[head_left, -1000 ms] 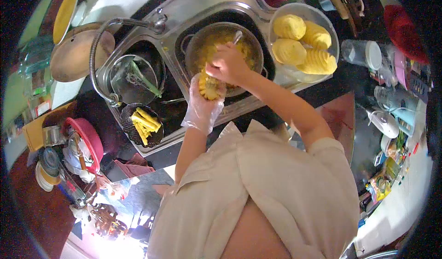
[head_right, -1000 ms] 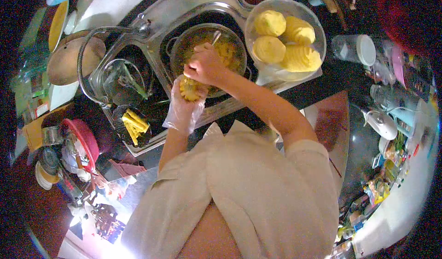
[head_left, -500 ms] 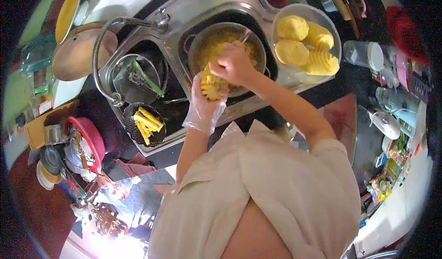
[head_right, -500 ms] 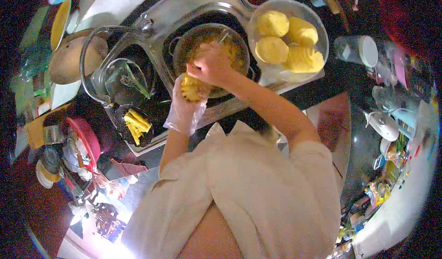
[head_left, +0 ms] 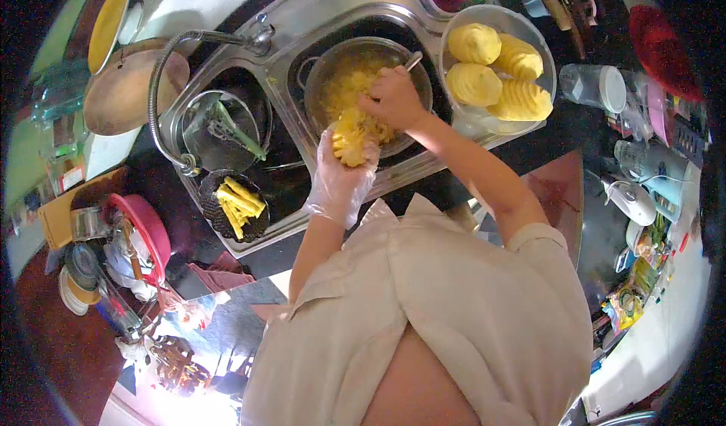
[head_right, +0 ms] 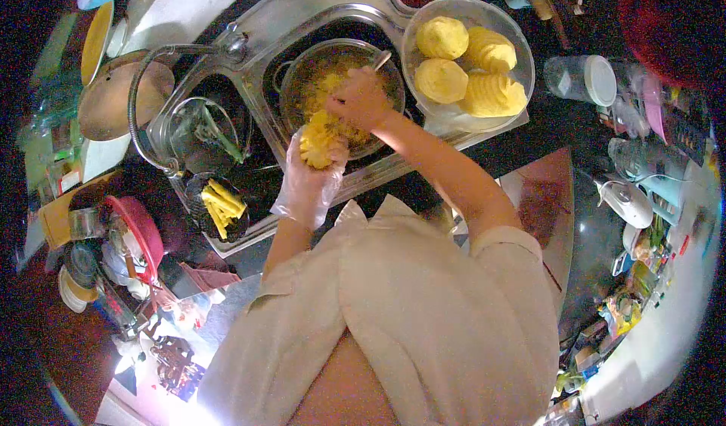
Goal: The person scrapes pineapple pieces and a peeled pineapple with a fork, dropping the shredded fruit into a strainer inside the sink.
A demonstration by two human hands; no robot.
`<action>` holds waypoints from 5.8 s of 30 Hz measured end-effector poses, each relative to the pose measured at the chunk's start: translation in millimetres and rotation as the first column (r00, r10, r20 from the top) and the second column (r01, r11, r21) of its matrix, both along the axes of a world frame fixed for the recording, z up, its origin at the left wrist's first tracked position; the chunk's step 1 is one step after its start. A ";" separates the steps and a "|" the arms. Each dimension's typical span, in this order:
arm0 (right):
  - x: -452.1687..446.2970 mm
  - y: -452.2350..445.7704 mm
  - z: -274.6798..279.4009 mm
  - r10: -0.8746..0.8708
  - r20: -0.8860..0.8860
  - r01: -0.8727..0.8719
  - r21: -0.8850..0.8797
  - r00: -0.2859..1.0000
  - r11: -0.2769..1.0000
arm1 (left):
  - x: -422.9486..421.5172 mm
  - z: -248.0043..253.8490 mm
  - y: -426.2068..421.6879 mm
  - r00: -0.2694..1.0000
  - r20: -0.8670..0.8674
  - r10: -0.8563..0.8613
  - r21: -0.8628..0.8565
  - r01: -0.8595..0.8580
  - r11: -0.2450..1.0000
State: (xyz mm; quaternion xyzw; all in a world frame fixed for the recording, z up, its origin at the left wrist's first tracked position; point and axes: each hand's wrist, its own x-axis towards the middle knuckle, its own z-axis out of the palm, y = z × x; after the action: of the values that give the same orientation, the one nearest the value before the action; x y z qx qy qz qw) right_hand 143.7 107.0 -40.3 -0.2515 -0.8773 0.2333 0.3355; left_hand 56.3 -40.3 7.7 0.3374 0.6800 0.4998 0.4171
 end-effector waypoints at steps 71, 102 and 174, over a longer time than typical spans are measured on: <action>-11.1 -19.5 11.7 -0.076 0.027 0.076 0.008 0.997 0.997 | -7.6 12.6 7.1 0.847 0.491 0.203 -0.059 -0.201 0.978; 27.5 -47.1 11.5 -0.159 0.320 0.354 -0.774 0.934 0.524 | -24.1 0.9 34.9 0.264 0.954 0.144 -0.107 -0.151 0.983; 20.2 -51.4 37.5 -0.058 0.612 0.392 -0.428 0.789 0.815 | -42.9 -60.6 48.0 0.813 0.488 0.318 -0.413 -0.106 0.904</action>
State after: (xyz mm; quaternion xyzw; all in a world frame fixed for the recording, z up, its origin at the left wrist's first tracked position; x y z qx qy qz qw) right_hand 163.9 55.5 -2.8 -0.4997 -0.7978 0.3374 -0.0010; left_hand 13.4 7.8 -52.9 0.0178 0.6480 0.4829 0.5887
